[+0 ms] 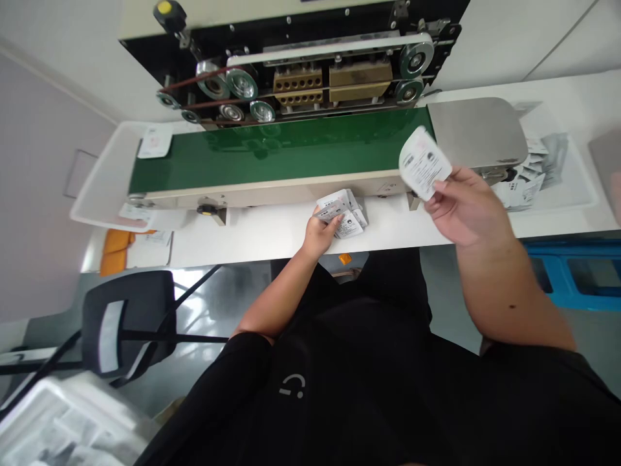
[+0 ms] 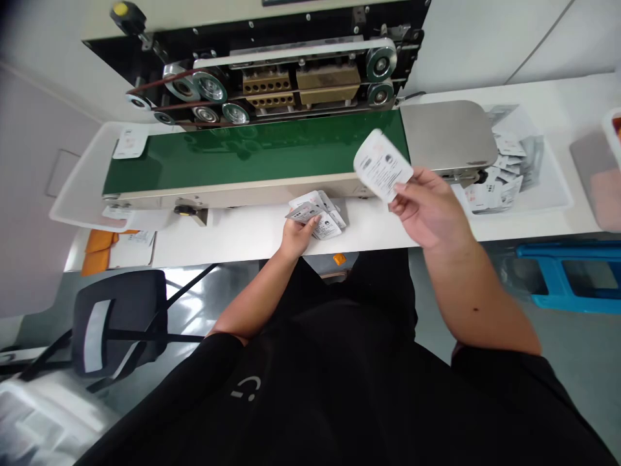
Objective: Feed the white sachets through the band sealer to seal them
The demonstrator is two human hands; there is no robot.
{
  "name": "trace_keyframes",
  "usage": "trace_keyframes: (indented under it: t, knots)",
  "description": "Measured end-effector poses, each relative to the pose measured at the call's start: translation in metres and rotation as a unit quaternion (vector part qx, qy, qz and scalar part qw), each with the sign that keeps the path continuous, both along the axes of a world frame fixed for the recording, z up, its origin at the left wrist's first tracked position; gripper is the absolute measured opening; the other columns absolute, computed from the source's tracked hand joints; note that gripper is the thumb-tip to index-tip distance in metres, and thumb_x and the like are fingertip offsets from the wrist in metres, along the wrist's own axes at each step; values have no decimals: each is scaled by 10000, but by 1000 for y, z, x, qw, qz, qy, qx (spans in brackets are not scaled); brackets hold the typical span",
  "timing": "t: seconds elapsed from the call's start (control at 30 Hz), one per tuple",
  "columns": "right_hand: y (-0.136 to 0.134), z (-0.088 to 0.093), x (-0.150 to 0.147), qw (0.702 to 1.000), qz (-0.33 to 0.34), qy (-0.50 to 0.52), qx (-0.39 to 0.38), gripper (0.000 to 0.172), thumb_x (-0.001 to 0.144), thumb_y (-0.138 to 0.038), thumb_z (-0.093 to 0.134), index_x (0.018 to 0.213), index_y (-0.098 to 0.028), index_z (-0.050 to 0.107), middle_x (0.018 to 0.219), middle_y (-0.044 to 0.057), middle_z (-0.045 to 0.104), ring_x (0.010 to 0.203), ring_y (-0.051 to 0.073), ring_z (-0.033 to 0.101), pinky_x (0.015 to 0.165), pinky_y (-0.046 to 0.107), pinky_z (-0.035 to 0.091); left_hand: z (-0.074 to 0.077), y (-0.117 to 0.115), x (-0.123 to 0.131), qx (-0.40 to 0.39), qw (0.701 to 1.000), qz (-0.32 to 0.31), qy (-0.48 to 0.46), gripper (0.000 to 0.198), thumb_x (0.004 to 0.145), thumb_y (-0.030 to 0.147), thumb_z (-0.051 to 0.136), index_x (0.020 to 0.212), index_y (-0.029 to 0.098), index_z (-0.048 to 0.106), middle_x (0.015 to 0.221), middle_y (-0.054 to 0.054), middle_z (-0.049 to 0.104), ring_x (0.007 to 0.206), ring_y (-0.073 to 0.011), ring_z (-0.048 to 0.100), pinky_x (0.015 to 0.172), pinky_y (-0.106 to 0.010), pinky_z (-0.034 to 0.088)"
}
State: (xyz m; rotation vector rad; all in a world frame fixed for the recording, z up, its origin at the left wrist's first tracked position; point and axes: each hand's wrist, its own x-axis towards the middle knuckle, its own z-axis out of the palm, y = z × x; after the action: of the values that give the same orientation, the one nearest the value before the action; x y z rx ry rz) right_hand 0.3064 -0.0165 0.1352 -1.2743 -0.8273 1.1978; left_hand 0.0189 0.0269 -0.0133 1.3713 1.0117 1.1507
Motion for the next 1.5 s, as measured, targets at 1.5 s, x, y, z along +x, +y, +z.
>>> trace_keyframes:
  t: [1.5]
  knots:
    - [159, 8, -12, 996, -19, 87, -5, 182, 959, -152, 715, 943, -142, 534, 881, 31, 615, 855, 136, 756, 621, 162, 631, -2, -3, -4, -18, 1000, -9, 2, 471, 932, 525, 747, 1247, 181, 683, 1256, -132, 770, 1164, -293, 752, 989, -435, 620]
